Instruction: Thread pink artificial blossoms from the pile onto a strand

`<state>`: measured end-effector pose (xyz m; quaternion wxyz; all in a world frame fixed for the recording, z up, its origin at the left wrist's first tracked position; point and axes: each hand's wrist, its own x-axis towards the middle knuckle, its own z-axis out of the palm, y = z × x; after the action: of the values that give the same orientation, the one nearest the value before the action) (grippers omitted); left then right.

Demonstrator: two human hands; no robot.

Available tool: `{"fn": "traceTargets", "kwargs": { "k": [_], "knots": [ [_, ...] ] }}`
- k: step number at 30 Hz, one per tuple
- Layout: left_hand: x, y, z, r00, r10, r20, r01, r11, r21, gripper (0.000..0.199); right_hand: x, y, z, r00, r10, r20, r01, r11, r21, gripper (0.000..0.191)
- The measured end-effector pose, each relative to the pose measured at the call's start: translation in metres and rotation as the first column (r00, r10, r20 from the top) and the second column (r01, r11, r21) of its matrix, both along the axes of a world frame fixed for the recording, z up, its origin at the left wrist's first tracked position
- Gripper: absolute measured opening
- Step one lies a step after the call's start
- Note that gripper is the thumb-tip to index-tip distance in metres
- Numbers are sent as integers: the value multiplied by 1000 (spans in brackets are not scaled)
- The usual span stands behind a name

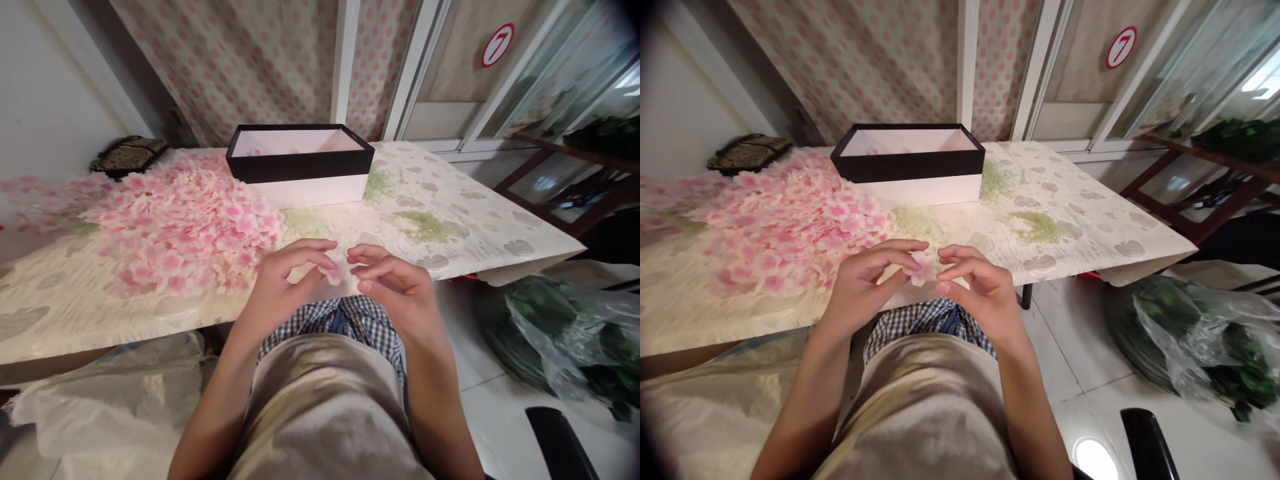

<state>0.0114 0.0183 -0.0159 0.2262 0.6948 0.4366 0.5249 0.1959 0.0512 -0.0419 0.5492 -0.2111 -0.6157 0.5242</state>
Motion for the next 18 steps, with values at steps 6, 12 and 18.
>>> {"fn": "traceTargets", "kwargs": {
  "k": [6, 12, 18],
  "knots": [
    [4, 0, -1, 997, -64, -38, 66, 997, 43, 20, -7, -12, 6, 995, -41, 89, 50, 995, -91, 9],
    [6, -7, 5, 997, -78, 27, 80, 992, -95, 18, -11, -15, 0, 987, -121, 106, 123, 992, -14, 10],
    [10, -8, 5, 979, -105, 172, 140, 968, -210, 9, -12, -15, -4, 981, -131, 139, 128, 991, 37, 10]
  ]
}}
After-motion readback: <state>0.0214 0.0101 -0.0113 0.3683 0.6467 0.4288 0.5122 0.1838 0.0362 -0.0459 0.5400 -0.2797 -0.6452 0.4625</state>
